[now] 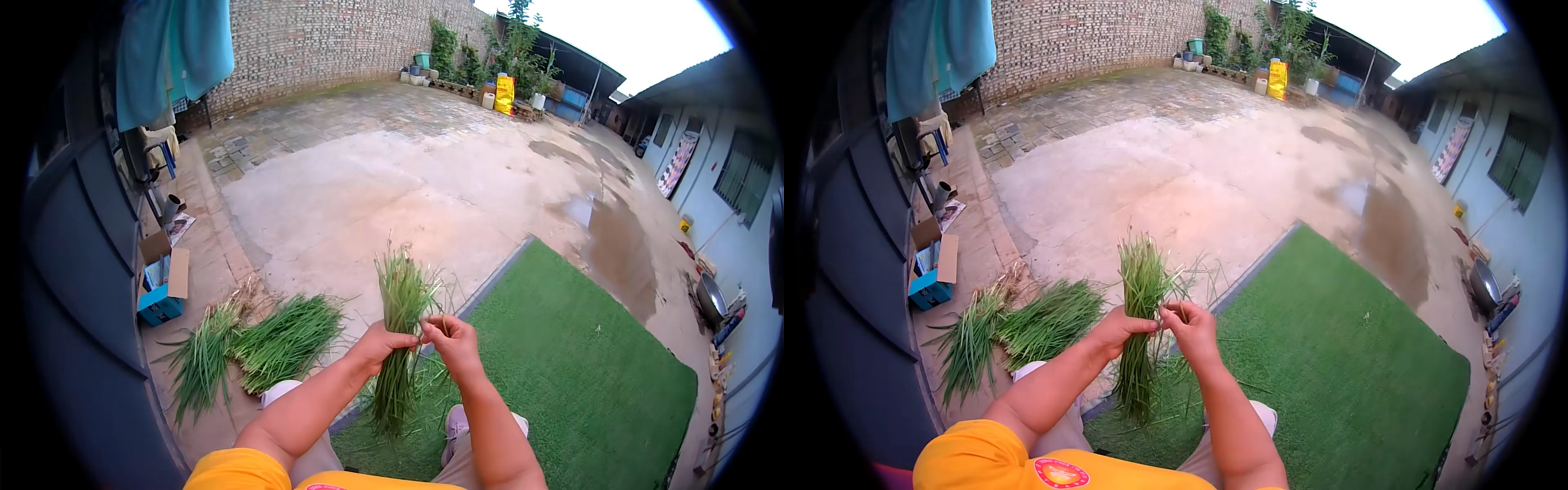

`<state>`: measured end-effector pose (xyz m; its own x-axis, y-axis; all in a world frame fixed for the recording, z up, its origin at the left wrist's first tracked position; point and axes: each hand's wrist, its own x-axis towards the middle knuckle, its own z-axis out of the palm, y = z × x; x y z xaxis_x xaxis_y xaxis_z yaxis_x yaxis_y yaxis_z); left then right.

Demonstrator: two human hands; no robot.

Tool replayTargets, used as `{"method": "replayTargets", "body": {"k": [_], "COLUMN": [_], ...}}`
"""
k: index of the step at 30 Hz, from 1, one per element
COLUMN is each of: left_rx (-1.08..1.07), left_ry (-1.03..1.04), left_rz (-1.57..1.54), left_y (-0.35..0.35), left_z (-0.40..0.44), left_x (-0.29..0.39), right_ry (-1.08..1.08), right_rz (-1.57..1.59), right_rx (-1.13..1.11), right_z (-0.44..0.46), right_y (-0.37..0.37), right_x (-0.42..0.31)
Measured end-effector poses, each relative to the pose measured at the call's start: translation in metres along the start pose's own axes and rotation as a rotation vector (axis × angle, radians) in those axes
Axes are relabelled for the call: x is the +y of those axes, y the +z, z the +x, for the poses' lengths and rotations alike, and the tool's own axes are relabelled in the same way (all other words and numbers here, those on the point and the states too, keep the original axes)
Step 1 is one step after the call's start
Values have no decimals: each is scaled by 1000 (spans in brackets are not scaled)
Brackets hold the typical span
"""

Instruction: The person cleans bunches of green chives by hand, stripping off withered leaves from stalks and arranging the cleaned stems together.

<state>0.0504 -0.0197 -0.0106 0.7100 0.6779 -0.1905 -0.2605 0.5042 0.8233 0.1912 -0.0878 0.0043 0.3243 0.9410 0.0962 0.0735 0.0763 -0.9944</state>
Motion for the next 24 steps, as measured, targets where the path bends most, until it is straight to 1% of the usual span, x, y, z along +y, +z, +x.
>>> {"method": "replayTargets", "body": {"k": [2, 6, 8, 11, 15, 17, 19, 20, 21, 22, 24], "left_rx": [-12, 29, -64, -85, -61, -98, -96, -91, -30, 12, 86], "left_ry": [38, 73, 31, -3, -1, -63, -69, -79, -74, -73, -74], "left_rz": [17, 0, -49, -4, -5, 3, 30, 61, 66, 97, 130], "left_y": [2, 2, 1, -5, -4, -10, -13, -14, -11, -13, -17], "left_z": [0, -4, -5, -6, -10, -5, -4, -4, -6, -6, -4], "left_x": [-1, 1, 4, 4, 8, 6, 8, 8, 11, 13, 17], "right_ry": [27, 26, 50, -14, 40, 65, 45, -11, -62, -86, -97], "right_rz": [122, 144, 209, 162, 218, 370, 355, 398, 437, 477, 560], "right_rx": [-13, -1, 27, 56, 52, 133, 171, 246, 323, 350, 425], "right_z": [1, 6, 5, 7, 10, 11, 16, 19, 20, 24, 27], "right_y": [6, 13, 14, 12, 2, -4, -20, -29, -40, -53, -75], "right_x": [-2, 4, 2, 2, -1, -4, -6, -9, -10, -7, -4]}}
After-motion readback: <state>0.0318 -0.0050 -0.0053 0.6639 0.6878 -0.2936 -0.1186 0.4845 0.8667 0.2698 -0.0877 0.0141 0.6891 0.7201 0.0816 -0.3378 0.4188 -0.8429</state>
